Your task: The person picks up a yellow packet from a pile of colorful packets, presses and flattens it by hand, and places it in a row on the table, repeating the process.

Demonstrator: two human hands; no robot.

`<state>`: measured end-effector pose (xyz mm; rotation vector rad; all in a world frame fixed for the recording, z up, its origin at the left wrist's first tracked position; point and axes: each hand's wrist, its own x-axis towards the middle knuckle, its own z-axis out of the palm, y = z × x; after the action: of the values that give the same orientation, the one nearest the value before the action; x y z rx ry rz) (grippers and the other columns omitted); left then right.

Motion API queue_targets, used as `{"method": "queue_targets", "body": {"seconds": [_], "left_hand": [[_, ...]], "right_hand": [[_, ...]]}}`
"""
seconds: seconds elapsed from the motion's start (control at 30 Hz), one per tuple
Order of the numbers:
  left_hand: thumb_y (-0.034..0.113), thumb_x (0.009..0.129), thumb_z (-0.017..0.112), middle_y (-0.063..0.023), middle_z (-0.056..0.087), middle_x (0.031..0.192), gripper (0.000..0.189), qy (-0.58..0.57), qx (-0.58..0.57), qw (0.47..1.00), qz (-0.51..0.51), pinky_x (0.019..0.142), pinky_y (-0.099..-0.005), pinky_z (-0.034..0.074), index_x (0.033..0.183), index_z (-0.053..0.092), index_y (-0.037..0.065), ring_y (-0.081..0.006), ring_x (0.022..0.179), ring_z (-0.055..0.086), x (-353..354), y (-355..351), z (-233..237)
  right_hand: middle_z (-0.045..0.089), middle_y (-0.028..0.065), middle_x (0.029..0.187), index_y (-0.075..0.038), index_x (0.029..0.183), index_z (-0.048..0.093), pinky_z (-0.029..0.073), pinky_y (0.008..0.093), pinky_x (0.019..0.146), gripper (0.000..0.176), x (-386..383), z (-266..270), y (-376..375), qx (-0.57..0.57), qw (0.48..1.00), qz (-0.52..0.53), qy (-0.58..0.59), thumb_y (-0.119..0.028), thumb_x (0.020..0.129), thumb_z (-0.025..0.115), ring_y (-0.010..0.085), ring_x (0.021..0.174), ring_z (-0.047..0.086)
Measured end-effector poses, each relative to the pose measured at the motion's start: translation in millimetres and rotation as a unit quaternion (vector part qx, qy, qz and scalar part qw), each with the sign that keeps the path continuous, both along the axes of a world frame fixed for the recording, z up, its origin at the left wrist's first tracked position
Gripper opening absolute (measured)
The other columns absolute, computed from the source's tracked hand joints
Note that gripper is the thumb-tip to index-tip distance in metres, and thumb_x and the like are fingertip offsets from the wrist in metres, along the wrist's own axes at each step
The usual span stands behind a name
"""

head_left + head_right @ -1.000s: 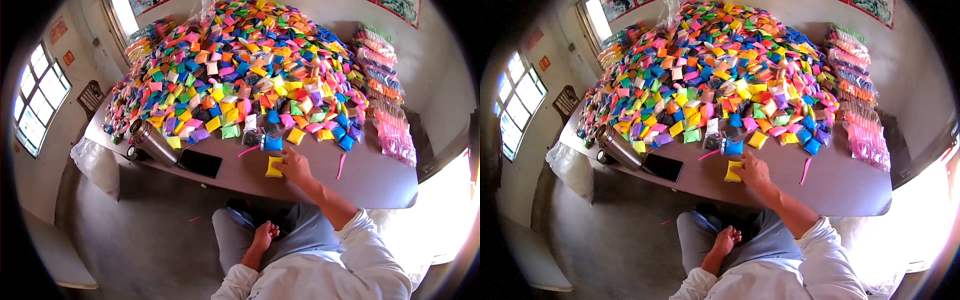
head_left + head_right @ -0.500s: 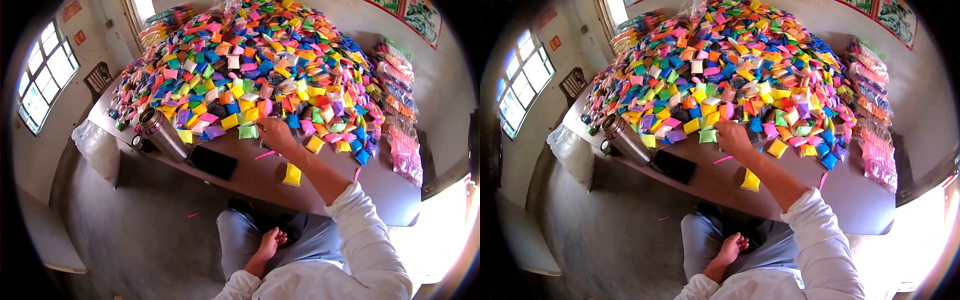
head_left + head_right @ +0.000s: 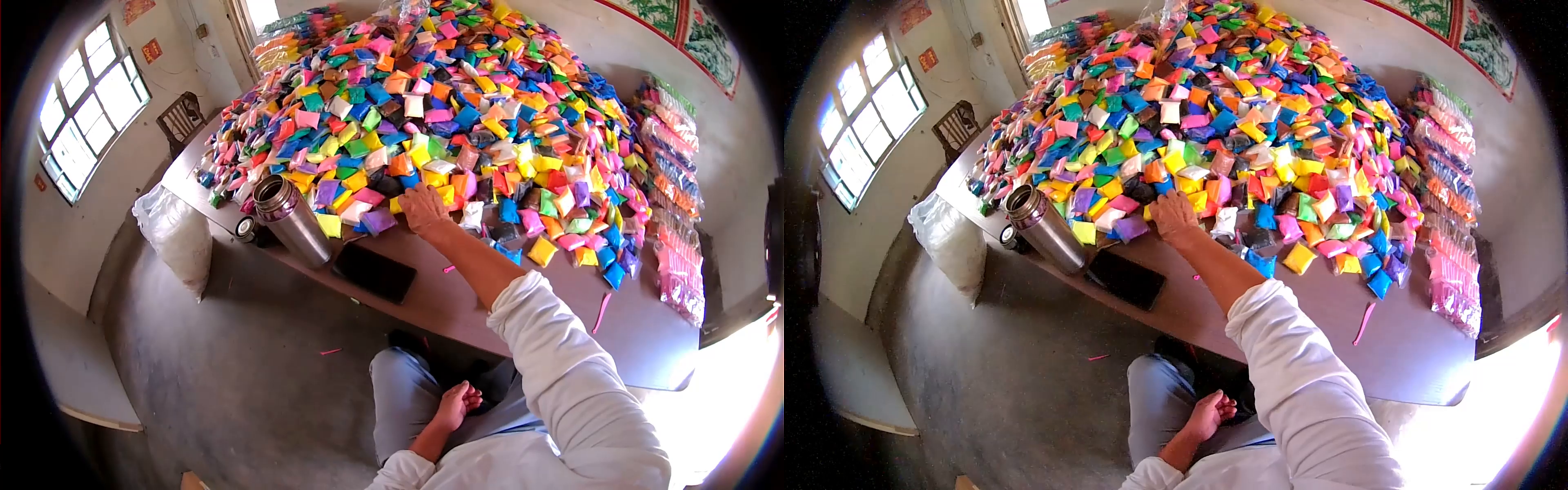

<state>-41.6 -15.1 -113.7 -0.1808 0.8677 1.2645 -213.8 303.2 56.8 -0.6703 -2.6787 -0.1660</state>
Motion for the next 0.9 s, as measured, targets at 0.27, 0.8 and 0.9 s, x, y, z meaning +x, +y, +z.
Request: {"method": "queue_targets", "body": {"seconds": [0.27,0.8,0.9], "left_hand": [[0.028,0.088,0.047,-0.0102,0.06,0.08,0.023,0.007,0.008,1.0,0.004,0.066,-0.031,0.049,0.078,0.05,0.008,-0.0182,0.069,0.058,-1.0,1.7,4.7],[0.04,0.086,0.043,-0.0094,0.057,0.083,0.036,0.112,0.123,0.985,-0.045,0.069,-0.0276,0.043,0.077,0.051,0.007,-0.0149,0.069,0.053,17.3,0.6,62.7],[0.043,0.087,0.041,-0.0081,0.057,0.089,0.039,0.105,0.22,0.967,-0.08,0.073,-0.0289,0.042,0.084,0.051,0.006,-0.0168,0.077,0.054,25.2,4.4,76.6]], "right_hand": [[0.061,0.0135,0.08,0.005,0.096,0.054,0.047,0.0305,0.064,0.027,56.3,51.6,-13.2,-0.39,0.884,0.016,0.257,-0.016,0.08,0.051,0.0214,0.069,0.059],[0.059,0.0032,0.09,-0.002,0.104,0.054,0.047,0.0219,0.068,0.024,315.7,-10.9,-197.7,-0.708,0.598,-0.007,0.374,-0.015,0.085,0.055,0.0097,0.079,0.056],[0.059,0.0023,0.087,0.0,0.099,0.055,0.044,0.0222,0.067,0.022,326.0,-1.3,-215.6,-0.703,0.576,-0.001,0.416,-0.017,0.085,0.055,0.0079,0.08,0.053]]}}
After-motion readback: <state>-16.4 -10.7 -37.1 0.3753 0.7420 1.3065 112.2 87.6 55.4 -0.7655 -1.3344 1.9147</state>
